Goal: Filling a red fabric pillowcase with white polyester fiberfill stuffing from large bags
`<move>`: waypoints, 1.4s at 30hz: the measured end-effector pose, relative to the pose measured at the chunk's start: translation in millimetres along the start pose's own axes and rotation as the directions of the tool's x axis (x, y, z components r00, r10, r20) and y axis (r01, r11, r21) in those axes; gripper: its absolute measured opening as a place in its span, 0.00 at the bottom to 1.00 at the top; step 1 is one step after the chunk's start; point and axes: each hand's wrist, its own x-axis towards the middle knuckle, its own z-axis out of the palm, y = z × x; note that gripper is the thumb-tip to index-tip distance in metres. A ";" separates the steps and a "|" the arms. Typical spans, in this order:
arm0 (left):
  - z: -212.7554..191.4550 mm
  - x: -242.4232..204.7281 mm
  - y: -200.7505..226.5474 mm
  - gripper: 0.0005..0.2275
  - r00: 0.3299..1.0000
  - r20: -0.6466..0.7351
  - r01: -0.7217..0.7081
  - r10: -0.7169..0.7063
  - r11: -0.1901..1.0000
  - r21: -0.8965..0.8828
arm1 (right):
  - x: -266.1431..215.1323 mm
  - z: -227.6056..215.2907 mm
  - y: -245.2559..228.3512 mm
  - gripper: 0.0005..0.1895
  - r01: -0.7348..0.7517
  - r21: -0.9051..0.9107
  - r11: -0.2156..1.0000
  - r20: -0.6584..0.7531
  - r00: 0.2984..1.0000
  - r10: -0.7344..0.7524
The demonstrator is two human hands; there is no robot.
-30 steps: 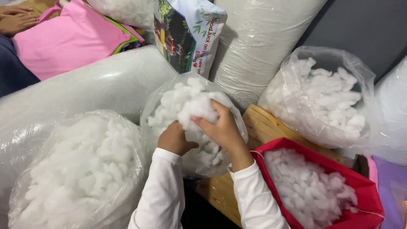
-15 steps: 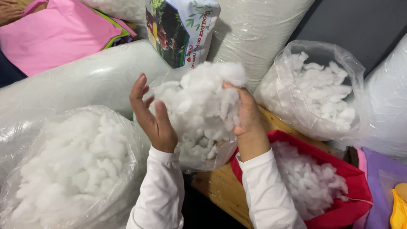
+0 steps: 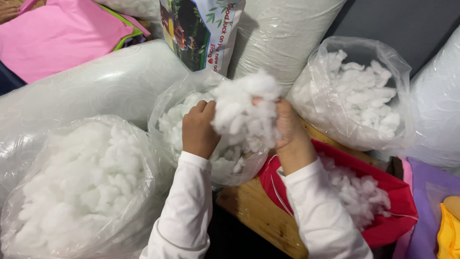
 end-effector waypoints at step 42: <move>77.2 -61.7 237.5 0.17 0.960 0.211 0.150 0.185 0.294 -0.944 | -196.0 -311.1 -33.9 0.11 0.040 -0.927 0.374 -0.065 0.963 -0.262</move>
